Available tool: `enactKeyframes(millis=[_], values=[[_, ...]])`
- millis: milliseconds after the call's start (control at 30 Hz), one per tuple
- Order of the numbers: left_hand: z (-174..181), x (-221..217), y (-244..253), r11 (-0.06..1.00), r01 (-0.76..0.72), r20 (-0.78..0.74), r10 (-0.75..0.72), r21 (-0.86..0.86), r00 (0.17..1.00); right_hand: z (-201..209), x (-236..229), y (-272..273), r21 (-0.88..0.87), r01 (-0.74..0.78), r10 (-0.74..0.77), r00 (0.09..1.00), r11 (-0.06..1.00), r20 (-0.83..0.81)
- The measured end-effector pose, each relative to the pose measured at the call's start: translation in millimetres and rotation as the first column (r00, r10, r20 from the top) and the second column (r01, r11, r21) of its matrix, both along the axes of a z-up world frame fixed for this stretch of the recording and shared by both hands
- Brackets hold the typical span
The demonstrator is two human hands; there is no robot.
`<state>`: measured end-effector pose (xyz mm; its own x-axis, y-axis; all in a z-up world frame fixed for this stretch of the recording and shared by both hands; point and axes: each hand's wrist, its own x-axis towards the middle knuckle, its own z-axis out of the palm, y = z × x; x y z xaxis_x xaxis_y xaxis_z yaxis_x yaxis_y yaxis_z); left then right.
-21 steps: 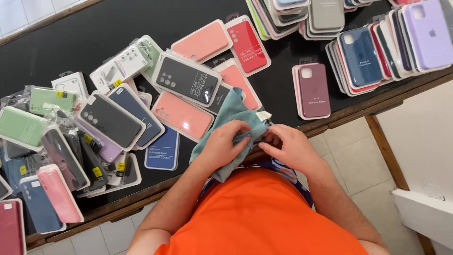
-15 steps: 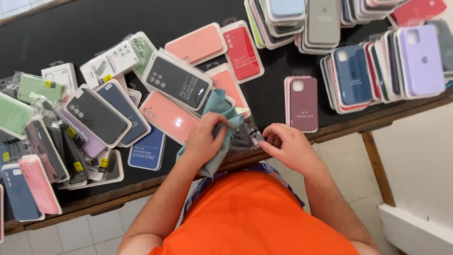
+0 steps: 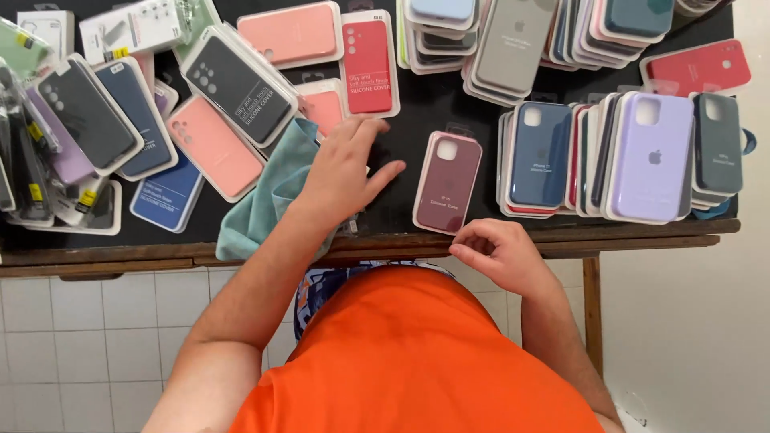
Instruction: The person cleans phone cases one at a time with a cloth, staples a small piece of paper to each case, and then places the cases back onto a table.
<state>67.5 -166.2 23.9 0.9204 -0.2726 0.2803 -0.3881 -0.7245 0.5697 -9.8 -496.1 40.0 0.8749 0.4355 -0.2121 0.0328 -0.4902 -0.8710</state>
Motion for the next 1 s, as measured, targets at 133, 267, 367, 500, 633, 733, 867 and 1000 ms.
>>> enactKeyframes(millis=[133, 267, 367, 500, 633, 733, 867, 1000], values=[[-55, 42, -23, 0.979, -0.034, -0.118, 0.059, 0.202, 0.991, -7, -2, -27, 0.05, -0.061, 0.063, 0.997, 0.997, -0.039], [-70, 40, -34, 0.952, -0.089, -0.15, 0.138, 0.294, 0.979, -25, -1, -45, 0.053, -0.113, 0.116, 0.991, 0.992, -0.072], [-77, 26, -38, 0.93, -0.128, -0.113, 0.177, 0.343, 0.978, -22, 3, -43, 0.062, -0.176, 0.183, 0.976, 0.982, -0.117], [-89, 26, -40, 0.891, -0.215, -0.154, 0.297, 0.399, 0.943, -18, 7, -38, 0.051, -0.263, 0.268, 0.951, 0.963, -0.155], [-94, 24, -26, 0.888, -0.261, -0.176, 0.346, 0.379, 0.922, -33, 5, -42, 0.011, -0.264, 0.263, 0.955, 0.964, -0.14], [-84, 22, -24, 0.882, -0.298, -0.173, 0.379, 0.364, 0.909, -37, 0, -45, 0.021, -0.201, 0.202, 0.971, 0.979, -0.128], [-77, 24, -28, 0.876, -0.343, -0.168, 0.415, 0.34, 0.894, -34, 2, -48, 0.062, -0.168, 0.175, 0.976, 0.984, -0.131], [-66, 42, -42, 0.919, -0.369, -0.161, 0.389, 0.142, 0.907, -35, 5, -49, 0.124, -0.151, 0.16, 0.985, 0.981, -0.066]])
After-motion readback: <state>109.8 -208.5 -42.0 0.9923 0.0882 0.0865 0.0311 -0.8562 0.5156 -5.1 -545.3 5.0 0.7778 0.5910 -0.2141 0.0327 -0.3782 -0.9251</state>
